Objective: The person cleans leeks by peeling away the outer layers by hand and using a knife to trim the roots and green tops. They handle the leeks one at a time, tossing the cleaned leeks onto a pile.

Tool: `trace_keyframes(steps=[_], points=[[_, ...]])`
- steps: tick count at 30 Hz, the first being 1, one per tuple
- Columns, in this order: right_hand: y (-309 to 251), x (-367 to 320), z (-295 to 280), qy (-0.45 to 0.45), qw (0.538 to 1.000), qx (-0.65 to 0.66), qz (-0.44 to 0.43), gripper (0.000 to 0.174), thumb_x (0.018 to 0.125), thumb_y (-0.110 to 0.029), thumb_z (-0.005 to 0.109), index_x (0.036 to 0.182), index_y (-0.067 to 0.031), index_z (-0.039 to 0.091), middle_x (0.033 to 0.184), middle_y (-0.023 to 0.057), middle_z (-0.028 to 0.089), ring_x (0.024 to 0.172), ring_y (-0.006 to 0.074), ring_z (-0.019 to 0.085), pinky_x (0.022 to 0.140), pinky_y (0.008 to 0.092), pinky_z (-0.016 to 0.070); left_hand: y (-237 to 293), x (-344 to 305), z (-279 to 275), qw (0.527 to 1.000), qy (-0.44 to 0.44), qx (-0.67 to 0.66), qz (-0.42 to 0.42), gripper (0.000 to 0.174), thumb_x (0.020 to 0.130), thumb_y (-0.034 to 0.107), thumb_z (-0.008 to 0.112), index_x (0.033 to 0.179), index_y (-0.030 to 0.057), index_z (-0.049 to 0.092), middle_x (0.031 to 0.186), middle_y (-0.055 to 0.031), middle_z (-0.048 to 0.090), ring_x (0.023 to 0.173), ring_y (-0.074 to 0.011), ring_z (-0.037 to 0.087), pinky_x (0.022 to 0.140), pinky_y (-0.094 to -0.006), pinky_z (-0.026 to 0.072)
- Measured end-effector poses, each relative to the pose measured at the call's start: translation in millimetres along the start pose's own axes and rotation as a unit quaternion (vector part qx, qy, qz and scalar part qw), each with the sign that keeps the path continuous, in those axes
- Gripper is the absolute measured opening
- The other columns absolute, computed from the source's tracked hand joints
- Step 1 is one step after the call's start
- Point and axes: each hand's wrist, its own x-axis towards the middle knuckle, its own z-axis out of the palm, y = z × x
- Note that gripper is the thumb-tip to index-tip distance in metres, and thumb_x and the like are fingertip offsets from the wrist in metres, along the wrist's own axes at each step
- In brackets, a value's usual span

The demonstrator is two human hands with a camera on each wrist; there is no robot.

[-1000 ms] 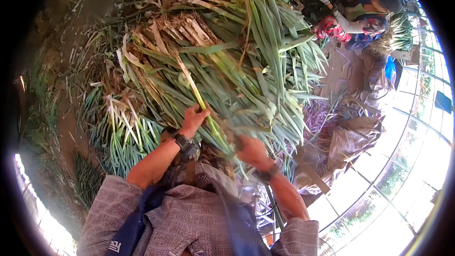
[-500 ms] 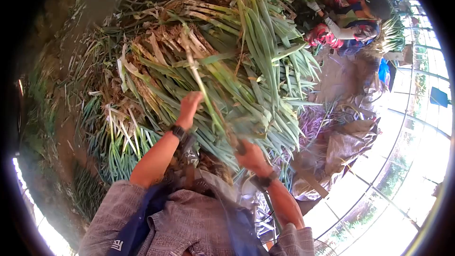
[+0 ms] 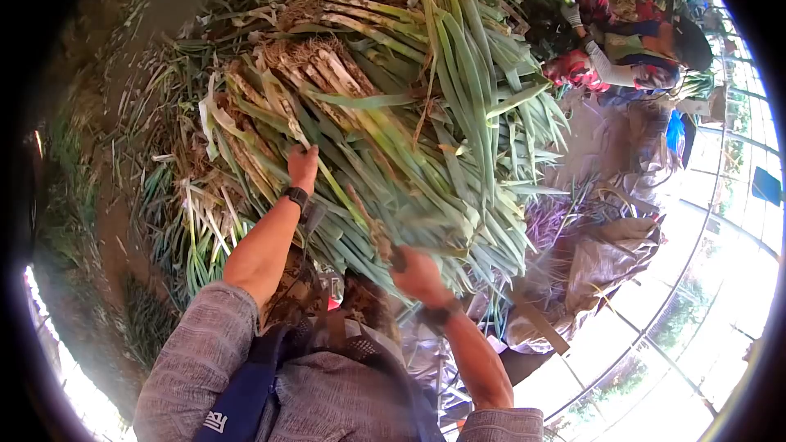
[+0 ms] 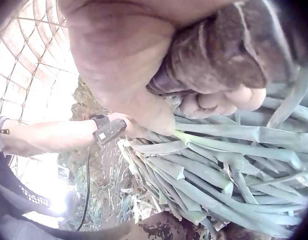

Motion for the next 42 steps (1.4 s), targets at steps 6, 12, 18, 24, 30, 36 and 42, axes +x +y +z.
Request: trace_keyframes(steps=[6, 12, 18, 24, 30, 36, 42], points=[[-18.5, 36.5, -5.6, 0.024, 0.999, -0.016, -0.016, 0.028, 0.079, -0.023, 0.063, 0.104, -0.0104, 0.06, 0.085, 0.0206, 0.066, 0.079, 0.044, 0.062, 0.07, 0.0532, 0.0483, 31.0, -32.9, -33.2, 0.94, -0.266, -0.209, -0.039, 0.034, 0.093, 0.023, 0.063, 0.116, -0.0018, 0.061, 0.105, -0.0108, 0.066, 0.094, -0.0218, 0.064, 0.079, -0.0406, 0.0553], [-32.5, 57.2, -20.4, 0.071, 0.991, -0.062, -0.098, 0.025, 0.079, -0.021, 0.065, 0.098, -0.0066, 0.057, 0.075, 0.0214, 0.064, 0.072, 0.0431, 0.061, 0.065, 0.0517, 0.0482, 42.3, -68.7, -58.4, 0.898, -0.371, -0.238, -0.017, 0.032, 0.095, 0.022, 0.06, 0.118, -0.0005, 0.059, 0.105, -0.0112, 0.067, 0.095, -0.0213, 0.066, 0.08, -0.0375, 0.0577], [-56.5, 64.2, -29.1, 0.108, 0.99, -0.067, -0.057, 0.019, 0.08, -0.017, 0.064, 0.094, -0.0065, 0.059, 0.075, 0.0213, 0.064, 0.072, 0.0423, 0.062, 0.062, 0.0496, 0.0481, 47.3, -74.6, -71.2, 0.877, -0.401, -0.264, -0.026, 0.027, 0.097, 0.021, 0.055, 0.112, -0.0002, 0.061, 0.106, -0.0111, 0.068, 0.096, -0.0209, 0.067, 0.083, -0.0357, 0.0557], [-69.2, 74.2, -33.4, 0.055, 0.991, -0.105, -0.059, 0.024, 0.086, -0.028, 0.056, 0.102, -0.0104, 0.059, 0.088, 0.02, 0.066, 0.08, 0.0409, 0.063, 0.07, 0.0507, 0.0499, 37.9, -73.6, -80.3, 0.863, -0.406, -0.297, -0.054, 0.027, 0.097, 0.021, 0.056, 0.115, 0.0015, 0.06, 0.103, -0.0094, 0.067, 0.094, -0.0201, 0.065, 0.084, -0.0359, 0.0536], [-78.1, 81.1, -33.8, 0.047, 0.993, -0.083, -0.063, 0.027, 0.079, -0.021, 0.064, 0.101, -0.007, 0.06, 0.08, 0.0229, 0.065, 0.076, 0.0437, 0.062, 0.067, 0.0518, 0.0482, 33.6, -77.2, -78.6, 0.847, -0.443, -0.289, -0.048, 0.028, 0.098, 0.023, 0.056, 0.117, 0.0035, 0.06, 0.109, -0.0094, 0.066, 0.1, -0.0207, 0.065, 0.085, -0.0372, 0.0536], [-79.6, 74.2, -40.7, -0.017, 0.997, -0.081, 0.006, 0.032, 0.08, -0.023, 0.06, 0.109, -0.0098, 0.059, 0.092, 0.0205, 0.067, 0.09, 0.0416, 0.063, 0.078, 0.0485, 0.0498, 26.9, -75.2, -72.8, 0.912, -0.336, -0.232, -0.033, 0.033, 0.098, 0.026, 0.056, 0.123, 0.0041, 0.058, 0.112, -0.0101, 0.065, 0.104, -0.0223, 0.062, 0.088, -0.0407, 0.0529], [-37.0, 58.5, -50.3, 0.059, 0.997, 0.003, 0.045, 0.033, 0.075, -0.026, 0.067, 0.097, -0.0024, 0.061, 0.077, 0.0216, 0.062, 0.074, 0.0404, 0.06, 0.067, 0.0476, 0.046, 53.0, -42.8, -60.6, 0.991, 0.008, -0.091, 0.099, 0.062, 0.093, 0.047, 0.059, 0.134, 0.0014, 0.049, 0.131, -0.0146, 0.056, 0.122, -0.028, 0.052, 0.107, -0.0423, 0.0395]])
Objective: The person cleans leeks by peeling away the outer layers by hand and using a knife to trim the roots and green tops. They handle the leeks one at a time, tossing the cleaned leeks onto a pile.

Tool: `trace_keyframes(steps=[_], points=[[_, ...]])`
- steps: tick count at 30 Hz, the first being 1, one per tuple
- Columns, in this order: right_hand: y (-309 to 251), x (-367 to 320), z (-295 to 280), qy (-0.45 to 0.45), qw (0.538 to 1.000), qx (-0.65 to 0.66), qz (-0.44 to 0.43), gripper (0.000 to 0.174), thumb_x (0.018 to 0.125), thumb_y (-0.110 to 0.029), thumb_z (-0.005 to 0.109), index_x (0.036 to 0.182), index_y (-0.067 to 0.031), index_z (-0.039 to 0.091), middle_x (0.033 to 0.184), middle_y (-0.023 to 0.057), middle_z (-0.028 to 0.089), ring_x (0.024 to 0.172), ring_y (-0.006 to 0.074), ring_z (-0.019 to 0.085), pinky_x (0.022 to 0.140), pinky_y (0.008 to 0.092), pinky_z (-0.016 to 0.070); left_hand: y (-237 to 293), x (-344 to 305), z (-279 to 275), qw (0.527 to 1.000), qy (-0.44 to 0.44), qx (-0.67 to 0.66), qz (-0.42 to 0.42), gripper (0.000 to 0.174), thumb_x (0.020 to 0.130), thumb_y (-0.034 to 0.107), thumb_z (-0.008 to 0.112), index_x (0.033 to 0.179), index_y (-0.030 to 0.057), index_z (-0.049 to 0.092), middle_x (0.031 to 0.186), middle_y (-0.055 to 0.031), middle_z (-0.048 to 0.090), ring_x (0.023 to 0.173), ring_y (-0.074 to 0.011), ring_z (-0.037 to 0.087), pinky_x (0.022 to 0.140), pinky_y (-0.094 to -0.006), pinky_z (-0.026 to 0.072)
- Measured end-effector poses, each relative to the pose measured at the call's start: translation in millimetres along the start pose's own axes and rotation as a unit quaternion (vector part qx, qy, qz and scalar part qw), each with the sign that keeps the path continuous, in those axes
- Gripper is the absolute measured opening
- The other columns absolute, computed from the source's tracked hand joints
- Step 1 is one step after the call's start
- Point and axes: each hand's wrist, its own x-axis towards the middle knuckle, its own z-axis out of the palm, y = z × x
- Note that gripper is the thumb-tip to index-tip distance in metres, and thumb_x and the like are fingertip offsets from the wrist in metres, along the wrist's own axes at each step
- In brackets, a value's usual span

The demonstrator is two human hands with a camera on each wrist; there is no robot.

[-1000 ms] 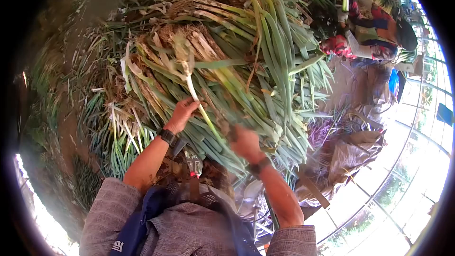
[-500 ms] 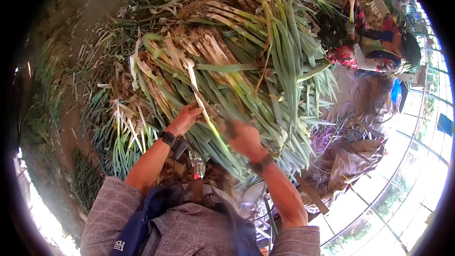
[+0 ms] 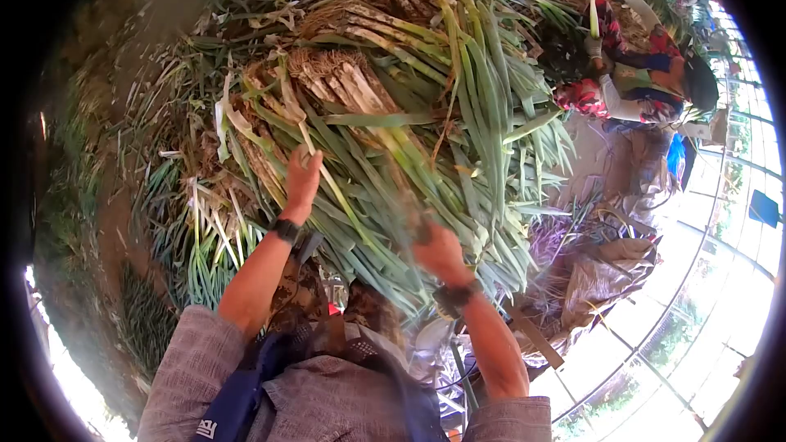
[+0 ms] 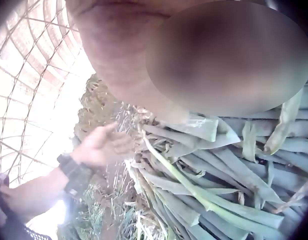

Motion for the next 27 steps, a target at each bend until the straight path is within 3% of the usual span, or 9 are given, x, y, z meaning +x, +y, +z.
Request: trace_keyframes(steps=[2, 5, 10, 12, 15, 16, 18, 21, 27], points=[[20.5, 3.0, -5.6, 0.018, 1.0, -0.007, -0.01, 0.033, 0.074, -0.026, 0.067, 0.097, -0.0022, 0.062, 0.076, 0.0215, 0.061, 0.074, 0.0402, 0.059, 0.067, 0.0473, 0.0458, 89.9, -26.9, -22.1, 0.945, -0.204, -0.252, 0.044, 0.04, 0.097, 0.033, 0.055, 0.122, 0.0017, 0.057, 0.119, -0.0167, 0.062, 0.109, -0.0266, 0.06, 0.093, -0.0412, 0.0488], [22.5, 12.2, -20.3, 0.035, 0.999, -0.029, -0.028, 0.036, 0.074, -0.027, 0.068, 0.098, -0.0017, 0.063, 0.078, 0.022, 0.063, 0.077, 0.0402, 0.061, 0.069, 0.0469, 0.0464, 181.7, -88.9, -51.1, 0.76, -0.45, -0.452, 0.125, 0.029, 0.1, 0.028, 0.046, 0.107, 0.0033, 0.06, 0.104, -0.0159, 0.066, 0.089, -0.0282, 0.064, 0.08, -0.0436, 0.0524], [-10.8, 42.1, -49.9, -0.034, 0.996, -0.088, 0.003, 0.035, 0.072, -0.026, 0.066, 0.099, -0.0037, 0.065, 0.088, 0.0227, 0.066, 0.086, 0.0404, 0.063, 0.075, 0.0478, 0.0486, 242.7, -156.9, -66.7, 0.477, -0.458, -0.679, 0.318, 0.035, 0.097, 0.028, 0.055, 0.073, 0.0037, 0.063, 0.08, -0.0092, 0.068, 0.054, -0.0292, 0.061, 0.058, -0.0528, 0.053], [-15.2, 62.2, -50.1, -0.042, 0.992, -0.117, -0.008, 0.034, 0.072, -0.025, 0.067, 0.098, -0.0033, 0.066, 0.084, 0.0225, 0.066, 0.082, 0.0385, 0.065, 0.074, 0.046, 0.0492, 259.6, -165.4, -91.2, 0.498, -0.528, -0.625, 0.289, 0.023, 0.094, 0.021, 0.057, 0.084, 0.003, 0.068, 0.096, -0.0136, 0.07, 0.074, -0.028, 0.064, 0.071, -0.0479, 0.051], [-15.1, 95.0, -52.3, -0.043, 0.996, -0.076, -0.036, 0.033, 0.072, -0.027, 0.068, 0.094, -0.0026, 0.066, 0.078, 0.0211, 0.066, 0.074, 0.0351, 0.064, 0.07, 0.0434, 0.0492, 272.5, -183.3, -53.5, 0.409, -0.218, -0.738, 0.491, 0.019, 0.093, 0.015, 0.057, 0.086, 0.003, 0.071, 0.104, -0.0169, 0.071, 0.083, -0.0279, 0.066, 0.076, -0.0448, 0.0498], [-25.9, 100.2, -57.9, -0.05, 0.996, -0.064, -0.041, 0.034, 0.073, -0.027, 0.066, 0.095, -0.0011, 0.068, 0.081, 0.0208, 0.069, 0.076, 0.0357, 0.067, 0.072, 0.0435, 0.0526, 270.0, -172.2, -88.5, 0.475, -0.412, -0.684, 0.37, 0.019, 0.093, 0.014, 0.057, 0.084, 0.0037, 0.07, 0.105, -0.0157, 0.071, 0.083, -0.0279, 0.066, 0.075, -0.0446, 0.0496], [-27.4, 104.4, -58.4, -0.029, 0.999, 0.017, -0.02, 0.033, 0.073, -0.026, 0.068, 0.094, -0.0006, 0.067, 0.077, 0.0206, 0.066, 0.071, 0.0328, 0.063, 0.07, 0.0417, 0.0506, 269.6, -168.4, -110.6, 0.513, -0.58, -0.591, 0.226, 0.019, 0.093, 0.013, 0.057, 0.083, 0.0044, 0.07, 0.106, -0.0146, 0.07, 0.084, -0.0279, 0.066, 0.075, -0.0445, 0.0493], [-20.2, 104.1, -51.0, 0.03, 0.997, 0.057, -0.037, 0.032, 0.075, -0.023, 0.067, 0.094, 0.0017, 0.065, 0.07, 0.0186, 0.062, 0.064, 0.0252, 0.058, 0.066, 0.0381, 0.0476, 270.4, -168.6, -113.5, 0.51, -0.561, -0.608, 0.234, 0.019, 0.093, 0.012, 0.057, 0.082, 0.0054, 0.07, 0.108, -0.0123, 0.07, 0.086, -0.0278, 0.065, 0.074, -0.0436, 0.0491], [-19.2, 71.6, -87.5, -0.083, 0.989, -0.104, -0.058, 0.034, 0.074, -0.023, 0.068, 0.094, 0.0043, 0.062, 0.064, 0.0182, 0.055, 0.059, 0.0259, 0.055, 0.06, 0.0405, 0.0438, 270.1, -170.4, -110.1, 0.479, -0.582, -0.611, 0.244, 0.02, 0.093, 0.013, 0.057, 0.08, 0.0055, 0.07, 0.108, -0.0116, 0.07, 0.081, -0.0251, 0.063, 0.071, -0.0395, 0.0485]])
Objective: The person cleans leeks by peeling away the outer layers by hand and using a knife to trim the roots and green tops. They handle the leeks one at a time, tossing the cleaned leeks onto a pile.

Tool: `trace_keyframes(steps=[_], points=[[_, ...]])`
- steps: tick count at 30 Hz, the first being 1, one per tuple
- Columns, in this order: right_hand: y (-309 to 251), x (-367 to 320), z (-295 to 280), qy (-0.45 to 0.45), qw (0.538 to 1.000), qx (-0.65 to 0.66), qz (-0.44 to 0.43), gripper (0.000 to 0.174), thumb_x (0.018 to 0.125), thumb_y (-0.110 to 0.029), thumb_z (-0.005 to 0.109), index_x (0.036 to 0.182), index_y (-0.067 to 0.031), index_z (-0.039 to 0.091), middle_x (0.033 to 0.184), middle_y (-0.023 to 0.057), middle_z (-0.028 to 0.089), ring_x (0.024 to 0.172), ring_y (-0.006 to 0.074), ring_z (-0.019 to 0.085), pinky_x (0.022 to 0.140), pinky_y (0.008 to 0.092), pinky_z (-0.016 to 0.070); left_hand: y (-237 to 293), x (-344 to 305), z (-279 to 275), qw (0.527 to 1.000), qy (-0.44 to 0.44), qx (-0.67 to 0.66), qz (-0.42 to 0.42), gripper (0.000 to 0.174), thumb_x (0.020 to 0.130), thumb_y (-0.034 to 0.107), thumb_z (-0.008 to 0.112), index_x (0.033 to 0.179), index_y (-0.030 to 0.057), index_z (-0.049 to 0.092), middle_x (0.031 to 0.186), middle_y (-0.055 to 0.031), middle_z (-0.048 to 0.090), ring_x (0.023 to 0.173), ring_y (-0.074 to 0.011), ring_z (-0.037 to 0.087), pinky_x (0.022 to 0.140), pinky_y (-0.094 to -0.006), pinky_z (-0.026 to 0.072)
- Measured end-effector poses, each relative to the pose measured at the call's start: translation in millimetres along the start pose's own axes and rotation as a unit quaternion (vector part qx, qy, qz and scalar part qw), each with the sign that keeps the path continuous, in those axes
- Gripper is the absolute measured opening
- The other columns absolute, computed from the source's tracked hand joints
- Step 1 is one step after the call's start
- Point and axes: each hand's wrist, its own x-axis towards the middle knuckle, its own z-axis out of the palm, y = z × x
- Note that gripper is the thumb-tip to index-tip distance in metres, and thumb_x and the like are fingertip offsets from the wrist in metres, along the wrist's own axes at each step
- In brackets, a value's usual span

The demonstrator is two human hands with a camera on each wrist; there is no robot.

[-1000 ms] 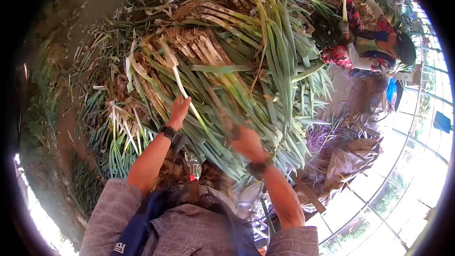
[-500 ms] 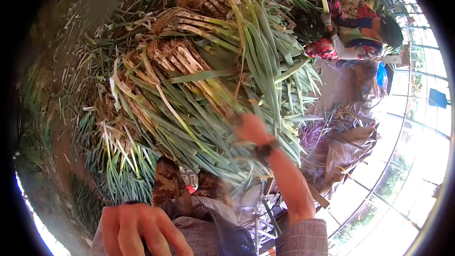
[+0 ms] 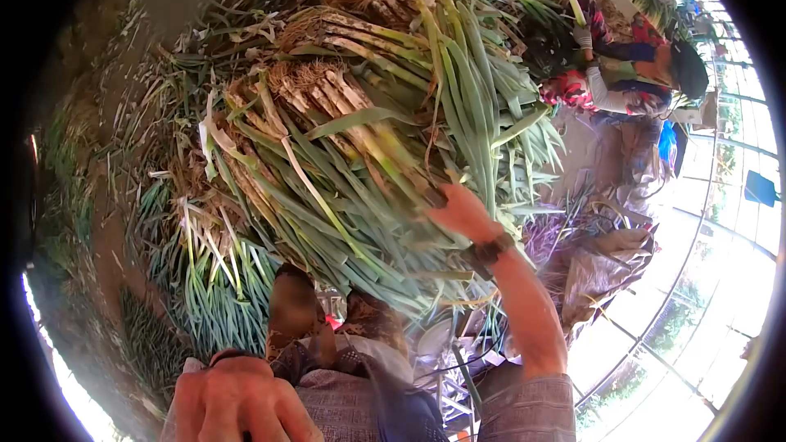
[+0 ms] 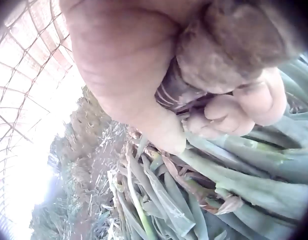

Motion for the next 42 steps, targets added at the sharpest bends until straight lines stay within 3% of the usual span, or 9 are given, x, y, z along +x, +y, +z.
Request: trace_keyframes(steps=[7, 14, 20, 24, 25, 30, 35, 38, 42], points=[[22.7, -20.5, 2.4, 0.002, 0.999, 0.04, -0.015, 0.033, 0.074, -0.022, 0.07, 0.093, 0.0038, 0.061, 0.064, 0.0155, 0.055, 0.057, 0.0253, 0.049, 0.059, 0.0388, 0.0439, -11.7, 13.1, -40.9, 0.998, -0.013, -0.006, -0.06, 0.016, 0.094, 0.013, 0.055, 0.087, 0.0032, 0.065, 0.078, -0.0109, 0.067, 0.062, -0.0259, 0.063, 0.068, -0.0458, 0.0544], [27.4, -17.9, -5.1, 0.063, 0.997, 0.025, -0.03, 0.027, 0.072, -0.022, 0.067, 0.082, 0.0008, 0.059, 0.072, 0.0241, 0.058, 0.071, 0.0437, 0.057, 0.063, 0.0467, 0.0445, -47.4, -82.8, -305.2, 0.668, 0.542, 0.41, -0.302, 0.048, 0.089, 0.032, 0.067, 0.124, 0.0006, 0.053, 0.121, -0.0188, 0.055, 0.115, -0.025, 0.055, 0.097, -0.0425, 0.0493], [48.8, -15.0, -2.9, 0.073, 0.995, 0.057, 0.031, 0.033, 0.073, -0.024, 0.069, 0.089, 0.0022, 0.058, 0.066, 0.0176, 0.053, 0.062, 0.0299, 0.05, 0.062, 0.042, 0.0424, -40.9, -91.7, -418.5, 0.434, 0.643, 0.542, -0.322, 0.059, 0.088, 0.031, 0.067, 0.132, -0.0023, 0.046, 0.121, -0.0169, 0.053, 0.107, -0.0314, 0.053, 0.087, -0.0487, 0.0466], [52.6, -6.9, 6.6, 0.033, 0.996, 0.077, 0.038, 0.026, 0.074, -0.019, 0.067, 0.089, 0.0012, 0.06, 0.072, 0.0207, 0.058, 0.066, 0.0367, 0.054, 0.064, 0.0432, 0.0435, -54.6, -66.6, -407.3, 0.486, 0.657, 0.449, -0.361, 0.05, 0.085, 0.031, 0.071, 0.12, -0.0005, 0.055, 0.115, -0.0138, 0.054, 0.105, -0.0302, 0.052, 0.085, -0.05, 0.0469], [52.6, -4.0, 9.0, 0.023, 0.997, 0.062, 0.043, 0.029, 0.074, -0.018, 0.069, 0.094, 0.0017, 0.062, 0.073, 0.0189, 0.059, 0.065, 0.0294, 0.055, 0.064, 0.0409, 0.0444, -57.6, -67.7, -405.5, 0.605, 0.631, 0.39, -0.29, 0.043, 0.083, 0.03, 0.073, 0.112, 0.0018, 0.058, 0.113, -0.0124, 0.054, 0.103, -0.0288, 0.052, 0.084, -0.0501, 0.0468], [60.4, -29.7, -6.6, 0.027, 0.981, 0.179, 0.073, 0.024, 0.075, -0.016, 0.07, 0.088, 0.0019, 0.06, 0.065, 0.0045, 0.049, 0.065, 0.0104, 0.044, 0.057, 0.0328, 0.0392, -59.8, -44.8, -326.7, 0.774, 0.446, 0.359, -0.27, 0.014, 0.087, 0.023, 0.068, 0.087, 0.01, 0.065, 0.074, -0.0033, 0.057, 0.07, -0.0161, 0.057, 0.06, -0.0273, 0.0435], [65.2, -56.9, -16.1, 0.015, 0.997, 0.044, 0.057, 0.029, 0.074, -0.022, 0.072, 0.087, -0.0002, 0.059, 0.066, 0.0067, 0.052, 0.066, 0.0136, 0.052, 0.061, 0.0346, 0.0429, -35.8, -115.3, -325.8, 0.705, 0.609, 0.208, -0.297, 0.026, 0.099, 0.024, 0.055, 0.117, 0.0054, 0.058, 0.089, -0.0013, 0.049, 0.069, -0.0146, 0.037, 0.06, -0.038, 0.0352], [60.7, -52.8, -11.7, -0.005, 0.991, 0.129, 0.026, 0.029, 0.074, -0.022, 0.071, 0.088, -0.0004, 0.059, 0.064, 0.0074, 0.048, 0.064, 0.0141, 0.046, 0.058, 0.0346, 0.0394, -31.4, -104.4, -291.5, 0.732, 0.603, 0.175, -0.265, 0.021, 0.097, 0.022, 0.058, 0.079, 0.0132, 0.052, 0.071, 0.0026, 0.043, 0.057, -0.0128, 0.029, 0.056, -0.0362, 0.0263], [28.8, -50.0, -13.5, 0.023, 0.994, 0.104, -0.03, 0.03, 0.073, -0.021, 0.071, 0.089, 0.0013, 0.059, 0.067, 0.0124, 0.055, 0.063, 0.0224, 0.053, 0.06, 0.0384, 0.0425, -23.1, -145.3, -340.5, 0.763, 0.566, 0.169, -0.261, 0.023, 0.098, 0.029, 0.058, 0.108, 0.0083, 0.06, 0.083, 0.0009, 0.048, 0.068, -0.0147, 0.042, 0.059, -0.0383, 0.0387]])
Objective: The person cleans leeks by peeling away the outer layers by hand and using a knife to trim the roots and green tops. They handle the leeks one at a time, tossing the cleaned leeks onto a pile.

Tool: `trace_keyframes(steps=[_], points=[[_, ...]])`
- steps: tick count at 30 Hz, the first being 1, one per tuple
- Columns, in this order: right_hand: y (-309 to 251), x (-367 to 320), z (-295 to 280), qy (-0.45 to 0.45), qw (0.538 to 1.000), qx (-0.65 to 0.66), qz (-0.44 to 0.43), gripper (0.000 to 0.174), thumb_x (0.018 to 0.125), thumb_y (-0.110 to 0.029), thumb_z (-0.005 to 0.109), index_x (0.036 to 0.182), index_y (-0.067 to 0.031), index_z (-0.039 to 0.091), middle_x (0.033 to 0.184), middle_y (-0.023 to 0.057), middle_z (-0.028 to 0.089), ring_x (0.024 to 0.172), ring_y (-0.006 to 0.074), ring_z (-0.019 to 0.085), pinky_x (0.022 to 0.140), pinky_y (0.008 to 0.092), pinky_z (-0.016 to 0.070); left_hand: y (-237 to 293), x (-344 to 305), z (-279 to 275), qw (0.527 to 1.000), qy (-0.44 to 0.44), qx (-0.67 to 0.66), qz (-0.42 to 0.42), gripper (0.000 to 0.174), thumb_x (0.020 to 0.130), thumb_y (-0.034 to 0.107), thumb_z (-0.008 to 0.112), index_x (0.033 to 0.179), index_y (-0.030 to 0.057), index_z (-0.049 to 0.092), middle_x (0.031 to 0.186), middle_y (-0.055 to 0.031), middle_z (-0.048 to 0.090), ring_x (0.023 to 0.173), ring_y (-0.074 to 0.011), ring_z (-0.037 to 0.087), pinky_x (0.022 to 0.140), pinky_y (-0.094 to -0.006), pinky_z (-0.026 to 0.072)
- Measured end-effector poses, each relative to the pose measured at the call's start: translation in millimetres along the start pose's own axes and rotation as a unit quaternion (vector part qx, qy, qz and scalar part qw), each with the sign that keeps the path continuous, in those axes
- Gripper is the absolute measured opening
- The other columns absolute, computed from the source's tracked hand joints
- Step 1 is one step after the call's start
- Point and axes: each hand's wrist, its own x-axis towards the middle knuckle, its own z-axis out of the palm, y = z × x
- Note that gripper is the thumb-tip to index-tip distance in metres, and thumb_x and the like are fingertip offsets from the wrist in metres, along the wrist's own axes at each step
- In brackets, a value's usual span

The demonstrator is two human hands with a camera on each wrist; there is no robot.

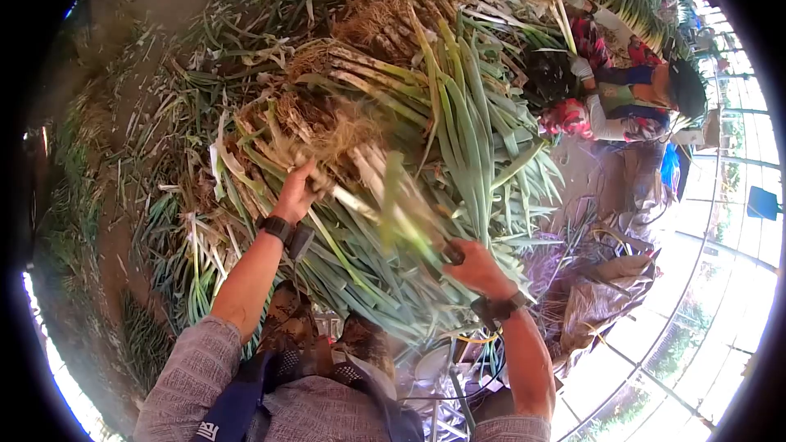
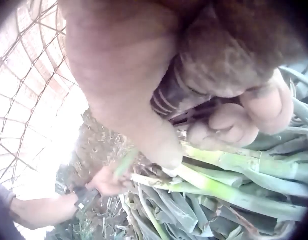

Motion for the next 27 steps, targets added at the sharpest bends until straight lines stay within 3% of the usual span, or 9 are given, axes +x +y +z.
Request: trace_keyframes(steps=[3, 6, 8, 10, 11, 15, 20, 22, 27], points=[[-9.3, -4.4, 0.4, -0.053, 0.997, -0.061, 0.015, 0.03, 0.073, -0.024, 0.069, 0.088, -0.0003, 0.059, 0.071, 0.0196, 0.057, 0.064, 0.0336, 0.054, 0.062, 0.0429, 0.0437, 12.5, 6.5, 24.7, 0.994, 0.09, 0.06, 0.032, 0.02, 0.098, 0.028, 0.058, 0.105, 0.0089, 0.058, 0.091, -0.005, 0.056, 0.081, -0.021, 0.056, 0.068, -0.0436, 0.0507], [20.0, -17.2, 11.0, 0.017, 0.999, -0.052, 0.002, 0.032, 0.074, -0.023, 0.072, 0.092, -0.0004, 0.058, 0.063, 0.0103, 0.046, 0.059, 0.0205, 0.044, 0.057, 0.0381, 0.0393, 13.4, 3.9, 41.0, 0.976, 0.188, 0.079, 0.076, 0.026, 0.096, 0.028, 0.059, 0.112, 0.0084, 0.057, 0.104, -0.0078, 0.058, 0.091, -0.0243, 0.06, 0.077, -0.0446, 0.0552], [27.4, -35.4, 14.7, 0.009, 0.997, -0.069, 0.034, 0.03, 0.074, -0.023, 0.071, 0.088, -0.0002, 0.057, 0.063, 0.0127, 0.048, 0.058, 0.0254, 0.047, 0.057, 0.0401, 0.0399, 2.9, -15.3, 51.3, 0.964, 0.225, 0.084, 0.113, 0.029, 0.096, 0.029, 0.06, 0.115, 0.0082, 0.056, 0.111, -0.009, 0.057, 0.095, -0.0259, 0.061, 0.082, -0.0455, 0.0567], [47.3, -50.0, 24.1, -0.009, 0.994, -0.103, 0.033, 0.03, 0.073, -0.023, 0.071, 0.085, -0.0003, 0.055, 0.064, 0.0148, 0.051, 0.059, 0.0311, 0.049, 0.058, 0.0422, 0.0405, -14.8, -38.0, 55.6, 0.963, 0.178, 0.185, 0.087, 0.035, 0.093, 0.029, 0.064, 0.119, 0.0077, 0.053, 0.123, -0.0113, 0.054, 0.101, -0.0252, 0.062, 0.083, -0.0447, 0.0583], [35.3, -56.9, 19.9, -0.041, 0.991, -0.12, 0.049, 0.026, 0.073, -0.024, 0.067, 0.085, -0.0035, 0.058, 0.07, 0.0182, 0.061, 0.072, 0.0403, 0.062, 0.063, 0.0457, 0.0477, -22.2, -53.3, 63.3, 0.985, 0.098, 0.14, 0.036, 0.037, 0.09, 0.029, 0.066, 0.117, 0.0057, 0.055, 0.122, -0.0118, 0.056, 0.101, -0.0218, 0.063, 0.078, -0.0415, 0.0593], [46.8, -73.7, 28.4, 0.05, 0.991, -0.056, 0.107, 0.026, 0.073, -0.024, 0.067, 0.09, -0.0055, 0.06, 0.075, 0.0201, 0.064, 0.073, 0.0419, 0.062, 0.065, 0.0483, 0.0483, -84.6, -56.5, 73.2, 0.957, -0.075, 0.257, -0.113, 0.025, 0.094, 0.025, 0.061, 0.107, 0.0031, 0.062, 0.103, -0.0114, 0.066, 0.092, -0.0196, 0.067, 0.076, -0.036, 0.0591], [58.0, -91.8, 28.0, 0.007, 0.989, -0.108, 0.104, 0.025, 0.073, -0.022, 0.067, 0.089, -0.0047, 0.059, 0.075, 0.0215, 0.063, 0.074, 0.0428, 0.061, 0.065, 0.0496, 0.0472, -147.4, -34.1, 112.0, 0.964, -0.037, 0.242, -0.102, 0.04, 0.093, 0.019, 0.06, 0.126, -0.0018, 0.05, 0.113, -0.0125, 0.062, 0.101, -0.023, 0.064, 0.079, -0.0374, 0.0581], [59.4, -96.4, 27.4, 0.036, 0.992, -0.079, 0.097, 0.025, 0.073, -0.022, 0.067, 0.088, -0.0043, 0.06, 0.074, 0.0217, 0.062, 0.073, 0.0424, 0.061, 0.064, 0.0488, 0.0466, -165.4, -26.7, 119.4, 0.981, 0.08, 0.166, -0.052, 0.037, 0.09, 0.012, 0.058, 0.124, -0.0001, 0.05, 0.104, -0.0073, 0.061, 0.086, -0.0146, 0.061, 0.067, -0.0317, 0.0548], [70.9, -108.3, 25.7, 0.049, 0.988, -0.043, 0.137, 0.032, 0.073, -0.025, 0.07, 0.092, -0.0022, 0.06, 0.077, 0.0211, 0.063, 0.073, 0.0397, 0.061, 0.066, 0.0446, 0.0467, -150.2, -26.6, 138.2, 0.992, -0.023, 0.043, -0.117, 0.037, 0.092, 0.012, 0.057, 0.127, 0.0004, 0.052, 0.105, -0.0087, 0.06, 0.085, -0.0189, 0.063, 0.072, -0.0355, 0.0582]])
